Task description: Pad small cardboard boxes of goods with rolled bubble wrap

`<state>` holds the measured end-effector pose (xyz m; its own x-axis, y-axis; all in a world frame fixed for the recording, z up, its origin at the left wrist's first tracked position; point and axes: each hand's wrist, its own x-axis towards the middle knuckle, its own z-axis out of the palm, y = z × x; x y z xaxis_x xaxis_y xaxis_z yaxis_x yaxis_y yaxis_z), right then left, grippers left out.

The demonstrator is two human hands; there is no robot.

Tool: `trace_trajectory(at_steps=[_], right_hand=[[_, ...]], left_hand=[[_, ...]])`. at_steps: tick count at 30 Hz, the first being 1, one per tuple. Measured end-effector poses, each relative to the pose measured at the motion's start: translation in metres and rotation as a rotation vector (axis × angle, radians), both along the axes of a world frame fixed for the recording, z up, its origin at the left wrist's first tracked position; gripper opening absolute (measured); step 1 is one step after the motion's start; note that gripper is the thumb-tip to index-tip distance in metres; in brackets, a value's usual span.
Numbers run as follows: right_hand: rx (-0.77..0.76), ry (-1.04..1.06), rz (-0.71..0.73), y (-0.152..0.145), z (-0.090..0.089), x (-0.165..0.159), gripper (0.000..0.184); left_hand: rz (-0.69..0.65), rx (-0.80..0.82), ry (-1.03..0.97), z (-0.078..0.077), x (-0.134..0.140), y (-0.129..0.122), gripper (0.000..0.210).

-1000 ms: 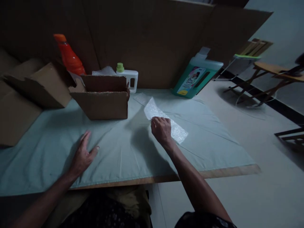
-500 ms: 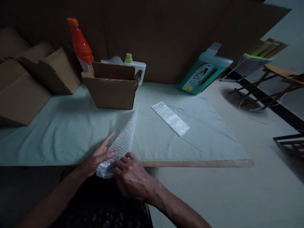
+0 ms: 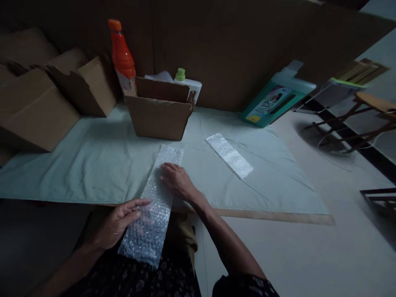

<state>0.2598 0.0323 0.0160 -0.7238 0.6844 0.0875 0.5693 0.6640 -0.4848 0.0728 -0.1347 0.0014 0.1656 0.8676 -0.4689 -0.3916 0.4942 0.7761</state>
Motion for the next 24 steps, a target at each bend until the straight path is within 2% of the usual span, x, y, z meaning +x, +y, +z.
trace_trajectory(at_steps=[2,4,7,10,13,16,18,20,22,24], right_hand=[[0.017,-0.006,0.05,0.006,-0.011,-0.009,0.032],[0.036,0.063,0.094,0.001,-0.014,-0.005,0.034],[0.043,0.146,0.142,-0.019,-0.007,0.023,0.046],[0.039,0.13,0.157,-0.048,0.001,0.055,0.059],[0.03,0.151,0.107,-0.078,0.003,0.062,0.067],[-0.013,0.311,0.012,-0.094,-0.004,0.046,0.056],[-0.075,0.436,-0.103,-0.092,-0.01,0.033,0.044],[-0.157,0.493,-0.257,-0.083,-0.015,0.024,0.04],[-0.222,0.455,-0.392,-0.072,-0.02,0.017,0.041],[-0.228,0.354,-0.457,-0.064,-0.026,0.013,0.049]], left_hand=[[0.032,-0.065,-0.061,0.003,0.0,-0.005,0.061],[0.062,-0.134,-0.136,0.009,-0.001,-0.005,0.057],[0.184,-0.208,-0.225,0.018,-0.005,0.001,0.051],[0.287,-0.306,-0.29,0.021,-0.007,0.012,0.043],[0.265,-0.38,-0.357,0.022,-0.007,0.021,0.038],[0.19,-0.331,-0.355,0.021,-0.008,0.026,0.048],[0.105,-0.254,-0.281,0.02,-0.011,0.026,0.052],[0.007,-0.156,-0.121,0.02,-0.014,0.025,0.051],[-0.089,-0.049,0.129,0.021,-0.015,0.026,0.045],[-0.168,0.049,0.433,0.023,-0.013,0.028,0.035]])
